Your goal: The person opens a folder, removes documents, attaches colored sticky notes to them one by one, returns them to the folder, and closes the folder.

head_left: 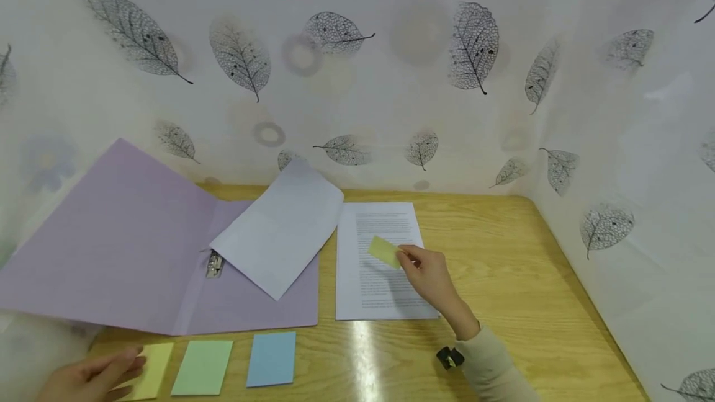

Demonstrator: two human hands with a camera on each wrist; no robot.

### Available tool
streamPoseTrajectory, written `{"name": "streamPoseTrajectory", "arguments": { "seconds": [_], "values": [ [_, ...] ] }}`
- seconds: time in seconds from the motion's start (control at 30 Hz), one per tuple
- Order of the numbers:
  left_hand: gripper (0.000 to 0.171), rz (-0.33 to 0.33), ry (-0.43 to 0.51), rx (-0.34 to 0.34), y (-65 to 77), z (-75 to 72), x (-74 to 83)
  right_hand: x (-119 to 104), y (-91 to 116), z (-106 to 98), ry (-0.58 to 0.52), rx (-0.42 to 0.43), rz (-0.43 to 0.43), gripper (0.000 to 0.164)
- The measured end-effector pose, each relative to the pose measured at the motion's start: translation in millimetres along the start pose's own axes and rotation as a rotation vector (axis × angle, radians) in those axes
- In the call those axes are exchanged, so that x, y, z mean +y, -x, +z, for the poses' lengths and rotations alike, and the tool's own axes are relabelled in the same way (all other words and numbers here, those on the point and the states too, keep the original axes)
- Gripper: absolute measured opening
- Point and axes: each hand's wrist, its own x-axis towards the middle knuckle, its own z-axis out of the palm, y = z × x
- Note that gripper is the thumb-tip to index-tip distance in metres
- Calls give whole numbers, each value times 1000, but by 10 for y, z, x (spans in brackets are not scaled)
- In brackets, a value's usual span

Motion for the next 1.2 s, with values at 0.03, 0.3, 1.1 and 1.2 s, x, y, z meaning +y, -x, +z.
{"name": "streamPoseTrajectory", "arguments": {
  "seconds": [0.03, 0.3, 1.1, 1.2],
  "values": [
    [66, 38, 24, 3, -3, 109, 91, 5, 2, 4, 2, 1, -2, 15],
    [57, 257, 77, -153, -214, 740, 815, 12, 22, 61, -10, -11, -42, 14],
    [48, 200, 449, -413, -1045, 2252, 1988, -136, 81, 213, 18, -55, -129, 15],
    [45, 175, 458, -396, -1060, 2296, 2031, -160, 94, 237, 47, -73, -174, 16]
  ]
}}
